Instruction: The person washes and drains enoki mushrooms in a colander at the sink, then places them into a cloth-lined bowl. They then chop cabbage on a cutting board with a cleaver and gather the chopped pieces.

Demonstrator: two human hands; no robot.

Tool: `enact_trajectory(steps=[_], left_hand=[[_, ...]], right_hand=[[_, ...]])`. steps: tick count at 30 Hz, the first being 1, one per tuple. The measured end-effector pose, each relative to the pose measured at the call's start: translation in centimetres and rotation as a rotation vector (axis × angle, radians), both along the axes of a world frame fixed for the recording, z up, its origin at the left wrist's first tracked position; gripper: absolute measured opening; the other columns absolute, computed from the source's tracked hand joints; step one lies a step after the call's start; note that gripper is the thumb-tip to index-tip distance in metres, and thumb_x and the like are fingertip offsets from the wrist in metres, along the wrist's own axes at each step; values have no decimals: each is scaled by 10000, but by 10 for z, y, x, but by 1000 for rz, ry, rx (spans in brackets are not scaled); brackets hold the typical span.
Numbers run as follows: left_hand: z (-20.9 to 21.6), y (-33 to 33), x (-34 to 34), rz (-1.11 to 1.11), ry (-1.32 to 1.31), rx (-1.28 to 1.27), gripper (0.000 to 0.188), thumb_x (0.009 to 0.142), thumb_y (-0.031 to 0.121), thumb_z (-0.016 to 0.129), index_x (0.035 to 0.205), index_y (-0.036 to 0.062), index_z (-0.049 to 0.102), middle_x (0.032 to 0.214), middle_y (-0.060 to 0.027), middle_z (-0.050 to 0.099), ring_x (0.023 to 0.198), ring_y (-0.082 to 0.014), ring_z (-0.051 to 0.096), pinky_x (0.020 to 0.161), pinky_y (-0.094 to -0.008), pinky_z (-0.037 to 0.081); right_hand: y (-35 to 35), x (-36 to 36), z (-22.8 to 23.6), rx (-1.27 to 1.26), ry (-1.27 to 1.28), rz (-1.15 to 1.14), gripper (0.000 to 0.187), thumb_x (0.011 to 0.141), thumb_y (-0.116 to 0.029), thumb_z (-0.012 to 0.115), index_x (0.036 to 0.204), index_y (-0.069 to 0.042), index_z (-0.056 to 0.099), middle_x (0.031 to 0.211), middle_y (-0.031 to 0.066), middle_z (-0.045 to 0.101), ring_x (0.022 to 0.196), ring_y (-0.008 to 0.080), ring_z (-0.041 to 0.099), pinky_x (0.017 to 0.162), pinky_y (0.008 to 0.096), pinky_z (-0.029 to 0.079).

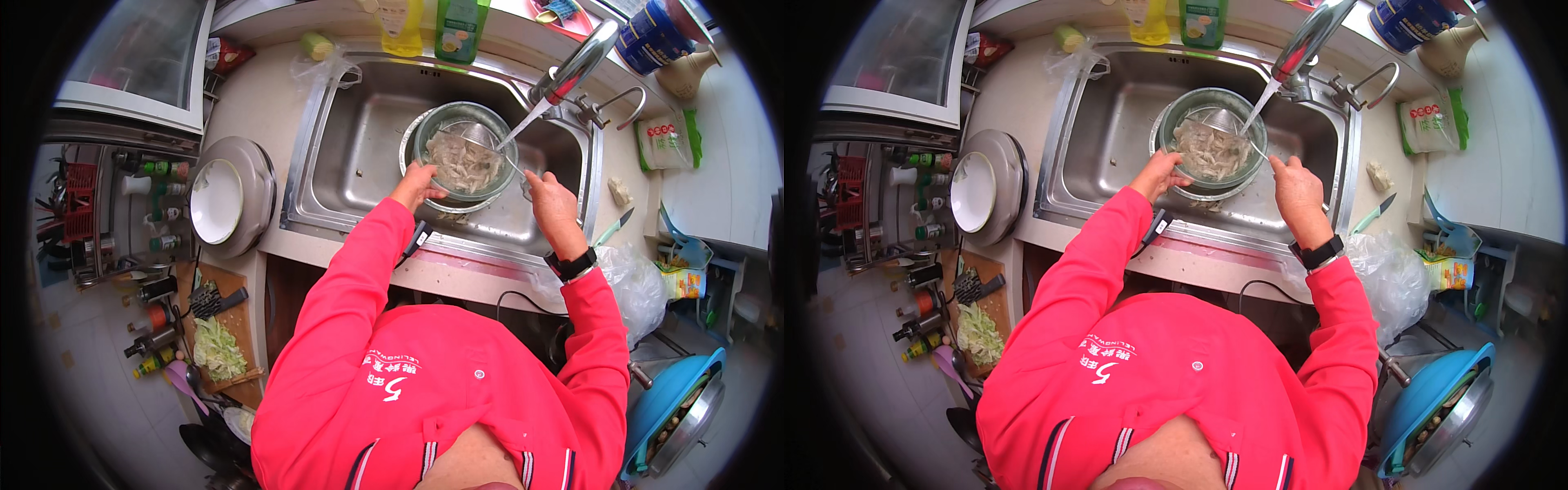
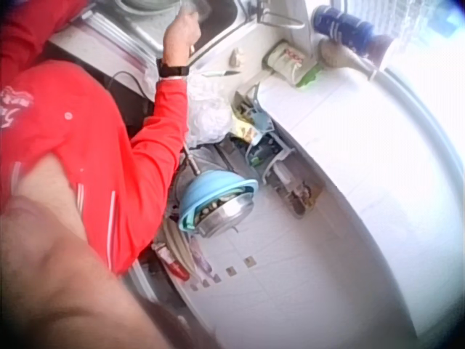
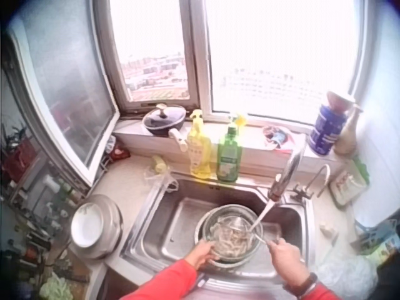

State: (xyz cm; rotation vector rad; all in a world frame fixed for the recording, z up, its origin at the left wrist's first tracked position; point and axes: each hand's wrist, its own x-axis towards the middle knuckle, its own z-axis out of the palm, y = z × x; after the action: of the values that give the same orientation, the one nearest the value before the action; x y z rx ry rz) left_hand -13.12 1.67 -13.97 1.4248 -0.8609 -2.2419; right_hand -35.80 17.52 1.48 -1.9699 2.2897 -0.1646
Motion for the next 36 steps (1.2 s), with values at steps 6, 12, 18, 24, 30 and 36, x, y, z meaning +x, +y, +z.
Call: enact_trajectory(steps=[6, 12, 18, 24, 30, 36], left_hand=[[0, 6, 2, 34, -102, 21, 413, 841, 53, 451, 1249, 8, 409, 1002, -191, 623, 661, -324, 677, 503, -350, 595], [-2, 7, 0, 20, -39, 38, 451, 825, 45, 462, 1272, 31, 406, 1002, -192, 623, 651, -327, 674, 497, -353, 593], [7, 2, -10, -12, -38, 1, 421, 837, 50, 456, 1252, -4, 413, 976, -199, 628, 641, -323, 673, 480, -347, 586], [6, 11, -9, -1, -48, 9, 417, 835, 49, 453, 1245, -9, 413, 955, -203, 625, 656, -325, 674, 472, -341, 585], [4, 12, -8, -26, -46, -18, 427, 823, 49, 461, 1245, -5, 420, 964, -191, 626, 642, -326, 673, 492, -351, 588], [4, 10, -2, -20, -3, -10, 434, 823, 50, 457, 1253, 9, 418, 981, -182, 629, 637, -327, 675, 457, -342, 579]], right_hand=[[24, 5, 15, 98, -90, -1, 318, 840, -151, 607, 1157, -175, 631, 847, 119, 594, 748, 330, 629, 639, 443, 499], [24, 1, -1, 21, -21, -98, 289, 837, -147, 609, 1124, -166, 639, 868, 119, 594, 743, 329, 628, 636, 441, 502], [26, -6, 1, 134, -109, -74, 304, 851, -158, 611, 1152, -193, 632, 884, 100, 596, 779, 333, 624, 663, 445, 499], [19, -1, -8, -12, -132, -212, 302, 860, -158, 600, 1159, -191, 626, 889, 102, 600, 785, 329, 622, 668, 444, 496], [21, -4, -3, 66, -133, -152, 328, 868, -164, 586, 1194, -187, 611, 885, 107, 577, 831, 332, 599, 698, 436, 473], [42, -9, 14, -117, -124, -178, 322, 865, -152, 603, 1182, -209, 617, 838, 69, 544, 730, 292, 602, 618, 418, 480]])
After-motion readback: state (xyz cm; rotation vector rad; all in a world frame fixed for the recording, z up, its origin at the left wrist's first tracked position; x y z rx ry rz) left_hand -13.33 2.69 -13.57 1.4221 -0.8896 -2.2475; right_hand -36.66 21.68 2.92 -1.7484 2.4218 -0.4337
